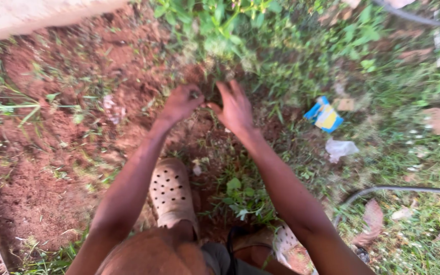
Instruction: Pulling weeds and small plants from the soil by hand in a garden area.
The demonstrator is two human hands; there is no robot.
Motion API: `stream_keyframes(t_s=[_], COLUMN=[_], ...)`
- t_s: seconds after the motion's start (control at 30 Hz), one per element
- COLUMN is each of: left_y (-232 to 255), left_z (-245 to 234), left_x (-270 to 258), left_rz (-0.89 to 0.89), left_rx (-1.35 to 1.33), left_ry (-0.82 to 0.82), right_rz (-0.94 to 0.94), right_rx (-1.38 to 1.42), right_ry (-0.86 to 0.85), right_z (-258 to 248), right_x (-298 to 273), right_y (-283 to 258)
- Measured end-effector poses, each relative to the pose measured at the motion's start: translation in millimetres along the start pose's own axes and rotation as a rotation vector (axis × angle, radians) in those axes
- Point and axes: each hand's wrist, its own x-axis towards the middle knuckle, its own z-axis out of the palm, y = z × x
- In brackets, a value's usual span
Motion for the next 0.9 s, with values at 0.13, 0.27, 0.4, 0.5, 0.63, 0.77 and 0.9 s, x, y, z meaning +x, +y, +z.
stream_keyframes(t_s=[0.13,0.27,0.4,0.5,0.63,0.77,0.9], left_y=[0.8,13.1,33.1,19.3,3.8,13.8,17.2], left_z=[2.3,2.0,-4.5,-4.7,-1.5,-4.2,1.9], left_x=[3.3,1.0,-12.8,-7.2,-0.7,-10.7,-20.1], left_rz=[0.118,0.137,0.052,0.084,0.109,0.112,0.048], left_rx=[-0.058,0.071,0.137,0.081,-0.015,-0.057,-0.068], left_ry=[0.016,0.036,0.007,0.031,0.05,0.048,0.027], right_rz=[-0.056,-0.078,-0.024,0.024,0.003,-0.048,-0.11], right_rx=[0.101,0.271,0.238,0.209,0.173,0.141,0.089], right_ry=[0.112,0.125,0.021,-0.052,-0.057,-0.048,-0.024], right_z=[4.8,10.2,9.1,9.8,24.2,28.0,35.3], right_x=[2.0,13.9,27.2,35.0,37.3,33.1,28.4], right_y=[-9.9,-12.6,-12.0,-12.7,-1.2,2.9,11.0])
